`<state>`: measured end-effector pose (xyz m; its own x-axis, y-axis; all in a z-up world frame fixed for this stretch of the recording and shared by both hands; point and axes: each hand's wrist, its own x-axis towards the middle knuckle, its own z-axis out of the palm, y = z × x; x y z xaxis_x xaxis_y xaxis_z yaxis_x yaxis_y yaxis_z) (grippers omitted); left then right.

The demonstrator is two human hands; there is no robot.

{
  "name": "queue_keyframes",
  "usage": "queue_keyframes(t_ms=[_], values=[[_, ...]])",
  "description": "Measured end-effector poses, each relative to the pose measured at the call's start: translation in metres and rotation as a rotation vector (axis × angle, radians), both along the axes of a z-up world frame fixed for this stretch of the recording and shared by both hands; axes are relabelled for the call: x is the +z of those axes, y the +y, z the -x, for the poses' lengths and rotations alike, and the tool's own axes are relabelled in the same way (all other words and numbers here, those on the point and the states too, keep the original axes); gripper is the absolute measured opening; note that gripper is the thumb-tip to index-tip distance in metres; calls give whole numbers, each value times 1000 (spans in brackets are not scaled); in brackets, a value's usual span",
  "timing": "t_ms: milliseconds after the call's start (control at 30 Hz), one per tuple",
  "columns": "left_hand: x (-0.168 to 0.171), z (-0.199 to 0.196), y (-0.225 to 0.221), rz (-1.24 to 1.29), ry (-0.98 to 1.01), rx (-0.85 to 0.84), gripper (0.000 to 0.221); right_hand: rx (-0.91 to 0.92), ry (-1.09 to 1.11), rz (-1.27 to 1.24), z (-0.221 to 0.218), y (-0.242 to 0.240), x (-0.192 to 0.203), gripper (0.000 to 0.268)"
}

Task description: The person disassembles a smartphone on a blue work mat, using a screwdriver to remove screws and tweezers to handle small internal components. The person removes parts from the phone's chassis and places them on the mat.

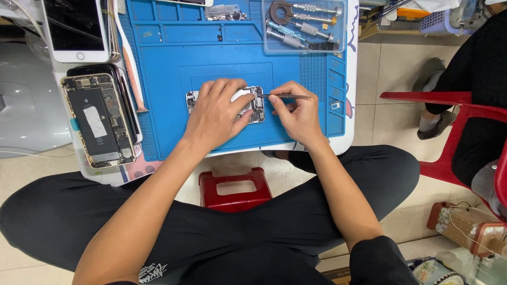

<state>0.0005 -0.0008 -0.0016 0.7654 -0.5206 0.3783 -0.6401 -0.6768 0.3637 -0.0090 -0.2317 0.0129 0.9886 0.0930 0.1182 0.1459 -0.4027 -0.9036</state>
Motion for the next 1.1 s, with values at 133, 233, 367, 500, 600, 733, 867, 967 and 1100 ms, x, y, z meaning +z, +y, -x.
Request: queue_keyframes(t_ms=[133,233,367,500,600,733,867,967,1100], values=[[0,0,0,-1,-10,3,22,-1,8,-24,-1,0,0,3],[-2,1,1,-8,-8,2,21,-13,17,-49,2,0,-2,2],[-3,-1,-1,-1,-31,7,22,-5,2,-54,-1,-1,1,2],[-4,0,0,-18,-28,11,25,-6,-2,-58,-1,0,-3,2],[-5,-1,0,-24,-33,16,26,-1,-4,-58,-1,1,-1,2],[-2,1,1,-15,-19,3,26,-17,16,-84,2,-4,0,2],[-3,-1,2,-28,-28,9,28,-38,-30,-23,-5,-21,12,6],[0,3,2,-28,4,3,31,2,-57,189,-1,-25,48,10],[11,2,5,-22,56,-27,43,90,-200,707,-2,-19,90,17]])
